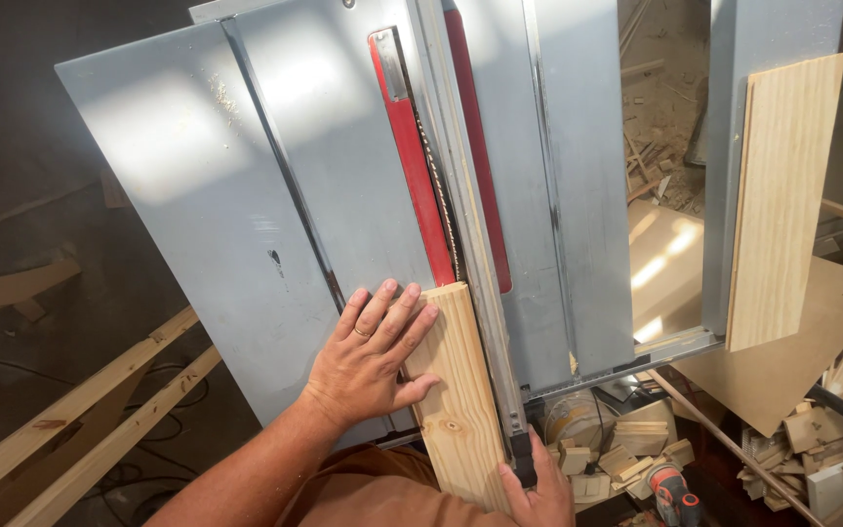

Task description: Cutting wooden boards using a table saw and adjusting the fence for precision

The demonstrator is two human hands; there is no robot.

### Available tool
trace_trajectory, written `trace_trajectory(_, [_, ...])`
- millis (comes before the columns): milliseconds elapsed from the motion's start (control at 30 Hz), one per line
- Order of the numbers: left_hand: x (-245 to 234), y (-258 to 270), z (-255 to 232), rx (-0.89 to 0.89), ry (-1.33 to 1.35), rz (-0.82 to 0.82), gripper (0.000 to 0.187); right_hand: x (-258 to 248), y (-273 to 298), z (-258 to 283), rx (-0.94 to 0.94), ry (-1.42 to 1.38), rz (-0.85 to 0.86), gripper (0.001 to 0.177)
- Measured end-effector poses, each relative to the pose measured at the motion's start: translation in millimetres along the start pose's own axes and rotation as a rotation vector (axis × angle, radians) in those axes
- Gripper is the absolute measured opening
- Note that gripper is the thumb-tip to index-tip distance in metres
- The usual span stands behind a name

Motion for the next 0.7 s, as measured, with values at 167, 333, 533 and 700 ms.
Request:
trace_trajectory(167, [-1.0, -0.5, 0.3, 0.004, -0.002, -0.005, 0.078, 4.2, -0.1, -8.0, -0.01, 0.021, -0.019, 0.082])
trace_trajectory(333, [-0.4, -0.3, 0.0, 0.002, 0.0, 0.008, 0.078, -3.6, -4.4, 3.5, 0.03, -0.007, -0.004, 0.081])
trace_trajectory(533, [-0.3, 1.0, -0.6, 0.012, -0.004, 0.008, 0.079, -7.3, -7.2, 8.4, 0.118, 0.018, 0.078, 0.084])
trace_trajectory(700, [-1.8, -0.9, -1.7, 0.01, -0.015, -0.009, 0.081, -10.8, -14.7, 17.8, -0.17, 0.036, -0.075, 0.078])
Point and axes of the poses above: each hand's wrist, its own y-axis away from the middle knuckle, its own x-axis out of the palm, z = x × y, the point moved 1 cm from there along -y, towards the middle knuckle, and after that the axes turned 9 degrees about -z, right-handed, at the moved point
